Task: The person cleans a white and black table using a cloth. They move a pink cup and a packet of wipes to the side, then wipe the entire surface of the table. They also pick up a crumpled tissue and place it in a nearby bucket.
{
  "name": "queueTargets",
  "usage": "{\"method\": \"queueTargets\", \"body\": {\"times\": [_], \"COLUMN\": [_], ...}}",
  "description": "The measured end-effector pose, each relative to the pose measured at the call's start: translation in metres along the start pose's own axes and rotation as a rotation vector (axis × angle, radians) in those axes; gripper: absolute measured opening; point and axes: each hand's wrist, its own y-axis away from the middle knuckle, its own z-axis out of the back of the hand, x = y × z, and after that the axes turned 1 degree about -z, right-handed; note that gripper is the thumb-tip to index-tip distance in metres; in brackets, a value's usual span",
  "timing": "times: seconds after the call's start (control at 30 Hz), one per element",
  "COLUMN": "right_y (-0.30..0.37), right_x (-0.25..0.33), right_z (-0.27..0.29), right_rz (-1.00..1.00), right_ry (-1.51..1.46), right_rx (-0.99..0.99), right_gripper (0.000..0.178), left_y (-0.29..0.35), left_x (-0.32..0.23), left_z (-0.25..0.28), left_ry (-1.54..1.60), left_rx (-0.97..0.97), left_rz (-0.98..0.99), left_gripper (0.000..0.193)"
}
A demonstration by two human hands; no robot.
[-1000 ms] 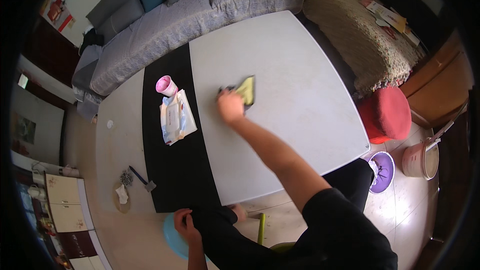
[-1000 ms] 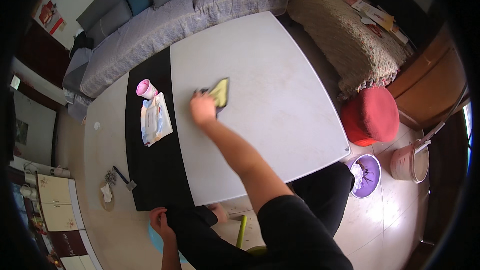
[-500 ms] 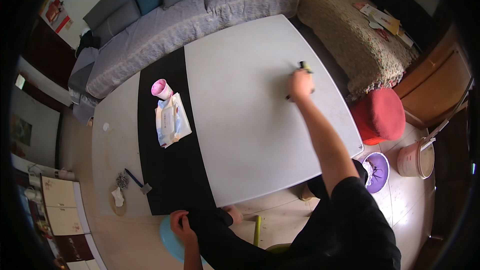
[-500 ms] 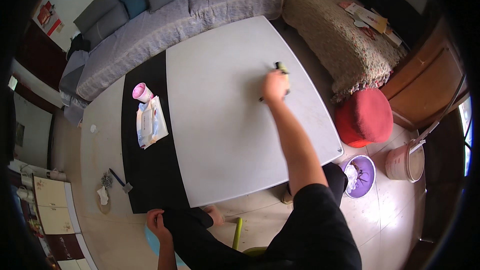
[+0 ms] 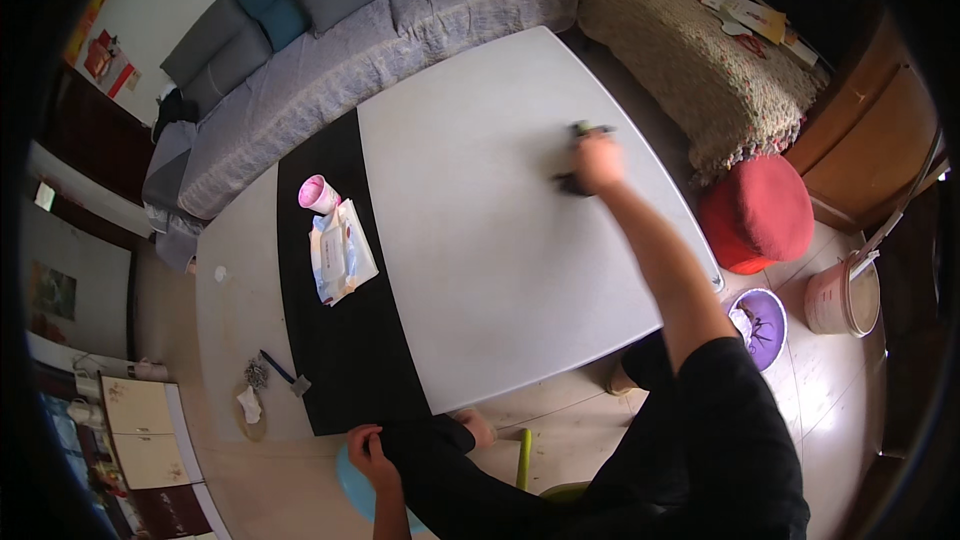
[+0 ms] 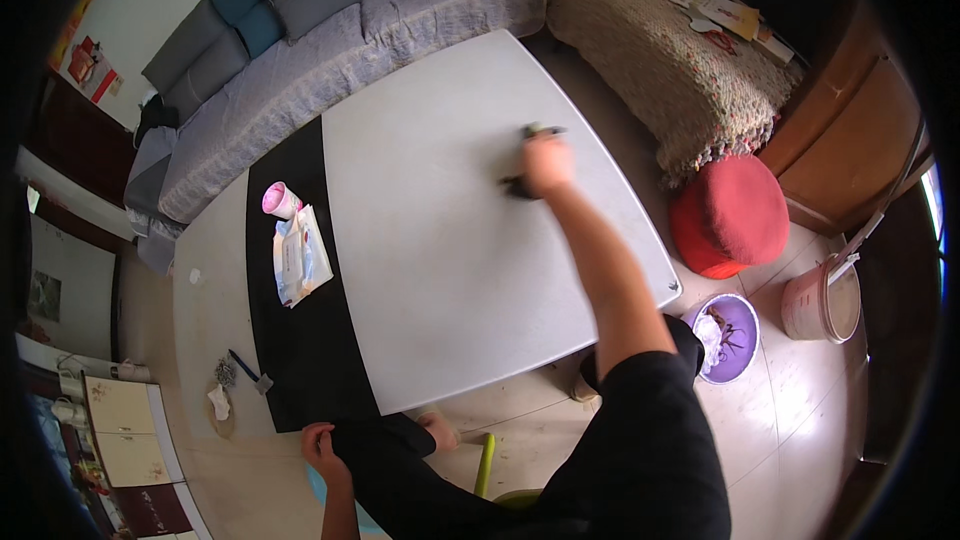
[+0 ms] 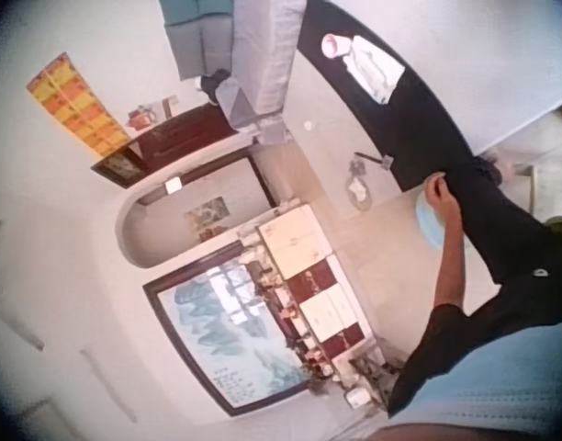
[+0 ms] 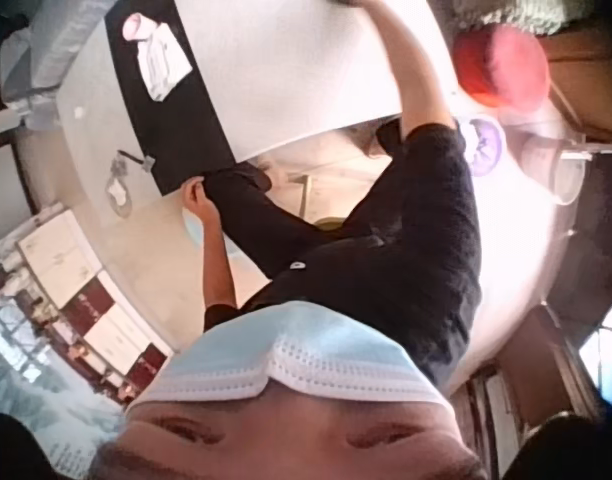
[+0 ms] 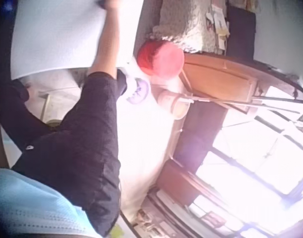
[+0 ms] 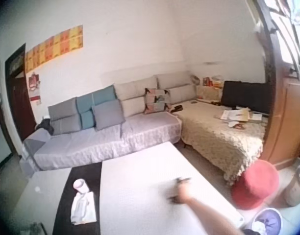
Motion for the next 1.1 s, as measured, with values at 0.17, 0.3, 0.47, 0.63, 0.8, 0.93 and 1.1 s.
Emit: {"method": "queueTargets", "body": {"times": [0.17, 0.3, 0.47, 0.63, 0.8, 0.93, 1.1], "right_y": [-0.012, 0.022, 0.08, -0.003, 0.0, 0.022, 0.112], "right_x": [-0.027, 0.123, 0.196, 0.048, -0.073, -0.021, 0.127], "right_z": [-0.009, -0.047, -0.027, -0.017, 0.006, -0.009, -0.025], "right_rz": [-0.388, -0.01, 0.519, 0.081, -0.222, -0.146, 0.527], "right_ry": [0.115, 0.102, -0.277, -0.08, -0.03, -0.017, -0.134], "right_rx": [-0.047, -0.056, 0.063, 0.079, -0.073, -0.223, 0.034], "right_gripper": [0.018, 0.018, 0.014, 0.014, 0.015, 0.022, 0.007], "left_y": [-0.003, -0.006, -0.008, -0.001, -0.005, -0.004, -0.007], "left_x": [-0.005, -0.002, -0.002, 0.0, -0.002, 0.0, 0.002], "left_z": [-0.009, -0.007, -0.007, 0.001, -0.001, -0.003, -0.002], "left_ry": [0.02, -0.017, -0.036, -0.013, 0.012, 0.069, 0.072], "left_rx": [0.005, 0.043, 0.06, 0.032, 0.037, 0.016, 0.042], "left_rz": [-0.015, -0.059, -0.079, -0.031, -0.017, 0.037, 0.007], "left_gripper": [0.009, 0.009, 0.009, 0.009, 0.008, 0.008, 0.009]}}
